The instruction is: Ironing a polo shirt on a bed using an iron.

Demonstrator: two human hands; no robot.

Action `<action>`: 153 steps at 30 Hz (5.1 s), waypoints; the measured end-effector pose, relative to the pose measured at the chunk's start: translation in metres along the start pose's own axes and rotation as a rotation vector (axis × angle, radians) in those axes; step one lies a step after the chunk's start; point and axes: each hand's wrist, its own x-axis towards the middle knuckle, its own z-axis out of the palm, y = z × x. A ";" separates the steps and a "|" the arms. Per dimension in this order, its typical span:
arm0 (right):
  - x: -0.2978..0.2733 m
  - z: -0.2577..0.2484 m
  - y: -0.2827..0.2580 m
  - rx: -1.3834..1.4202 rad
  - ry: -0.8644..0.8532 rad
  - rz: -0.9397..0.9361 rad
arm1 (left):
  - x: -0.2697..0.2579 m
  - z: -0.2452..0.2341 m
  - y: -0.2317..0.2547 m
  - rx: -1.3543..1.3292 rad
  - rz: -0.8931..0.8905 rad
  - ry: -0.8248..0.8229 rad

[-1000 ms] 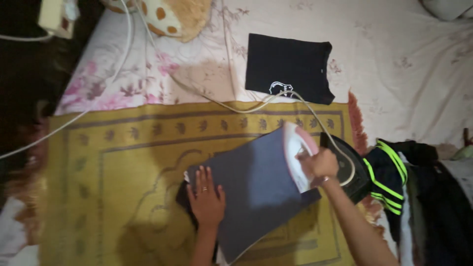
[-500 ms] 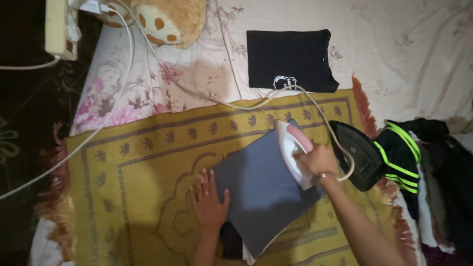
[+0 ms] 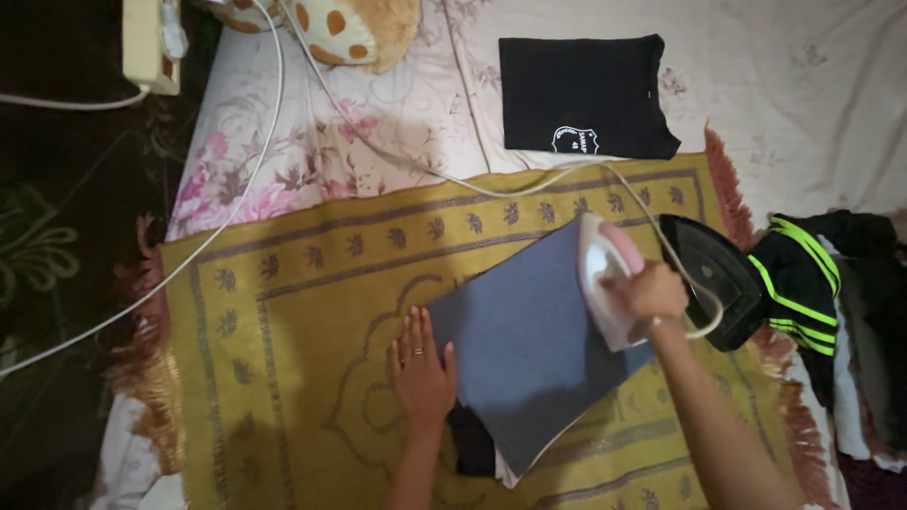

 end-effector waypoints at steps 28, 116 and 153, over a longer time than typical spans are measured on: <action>-0.111 0.031 -0.041 -0.005 0.117 -0.422 | -0.028 -0.001 -0.023 0.067 -0.029 -0.062; 0.075 -0.026 0.025 0.116 0.107 -0.255 | -0.134 0.058 0.070 0.110 0.301 -0.248; -0.001 -0.040 0.127 0.315 0.513 -0.894 | 0.130 -0.074 0.229 -0.403 0.475 -0.698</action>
